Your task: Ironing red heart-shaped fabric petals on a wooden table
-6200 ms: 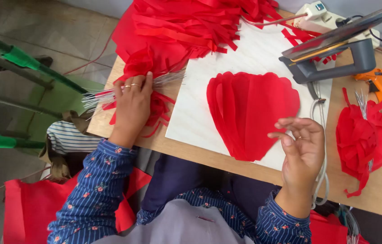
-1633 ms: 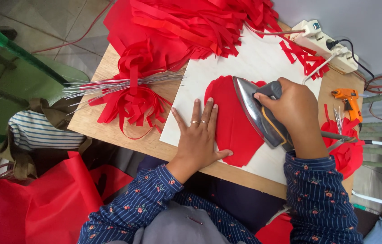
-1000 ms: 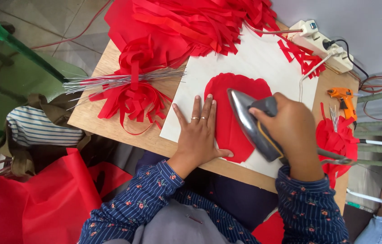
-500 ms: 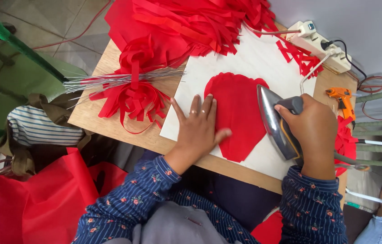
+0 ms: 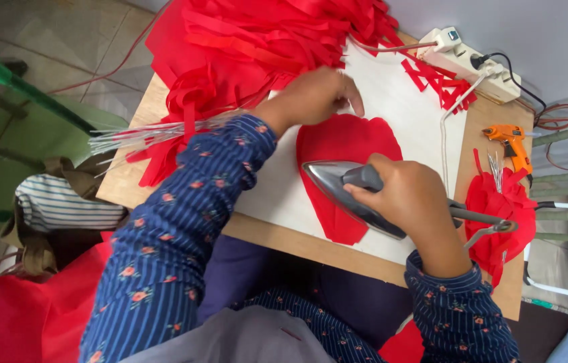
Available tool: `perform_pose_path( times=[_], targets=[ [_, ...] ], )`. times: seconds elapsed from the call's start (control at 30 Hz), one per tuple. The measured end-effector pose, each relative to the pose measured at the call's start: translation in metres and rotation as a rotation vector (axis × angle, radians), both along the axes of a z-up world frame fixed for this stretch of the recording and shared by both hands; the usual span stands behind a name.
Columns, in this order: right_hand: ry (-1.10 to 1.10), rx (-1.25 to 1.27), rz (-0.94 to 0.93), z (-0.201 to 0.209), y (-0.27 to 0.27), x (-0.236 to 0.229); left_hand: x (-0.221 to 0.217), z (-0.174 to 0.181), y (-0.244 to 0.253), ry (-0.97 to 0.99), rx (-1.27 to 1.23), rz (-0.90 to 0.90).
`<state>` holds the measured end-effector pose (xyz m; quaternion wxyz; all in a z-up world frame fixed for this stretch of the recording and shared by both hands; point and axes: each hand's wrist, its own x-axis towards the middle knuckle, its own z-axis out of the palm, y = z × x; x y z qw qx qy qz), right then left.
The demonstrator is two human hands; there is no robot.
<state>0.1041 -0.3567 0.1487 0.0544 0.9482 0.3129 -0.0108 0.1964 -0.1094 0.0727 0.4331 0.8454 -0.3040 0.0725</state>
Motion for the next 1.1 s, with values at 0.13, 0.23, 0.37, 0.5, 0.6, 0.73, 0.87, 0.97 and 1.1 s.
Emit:
perform_pose_path(
  times=[0.13, 0.23, 0.37, 0.5, 0.6, 0.73, 0.87, 0.97, 1.1],
  targets=[
    [0.037, 0.037, -0.03, 0.008, 0.009, -0.003, 0.005, -0.033, -0.016, -0.046, 0.223, -0.016],
    [0.099, 0.022, -0.03, 0.006, 0.005, -0.001, -0.004, -0.041, -0.016, -0.097, 0.241, -0.005],
    [0.157, 0.054, 0.017, 0.001, -0.001, -0.005, -0.004, -0.054, -0.014, -0.172, 0.229, 0.015],
    [0.179, 0.063, 0.066, -0.003, -0.012, -0.013, -0.002, -0.057, -0.011, -0.203, 0.204, 0.01],
    [0.14, 0.033, 0.1, -0.012, -0.026, -0.022, -0.004, -0.056, -0.01, -0.21, 0.198, 0.015],
    [0.13, 0.019, 0.132, -0.016, -0.037, -0.035, -0.002, -0.06, -0.011, -0.191, 0.185, 0.021],
    [0.053, -0.062, 0.186, -0.023, -0.052, -0.042, 0.004, -0.071, -0.012, -0.296, 0.214, -0.021],
    [0.107, -0.067, 0.223, -0.015, -0.055, -0.045, 0.004, -0.071, -0.013, -0.285, 0.211, -0.02],
    [0.225, -0.07, 0.165, 0.0, -0.066, -0.04, 0.003, -0.065, -0.01, -0.227, 0.156, -0.048]
  ],
)
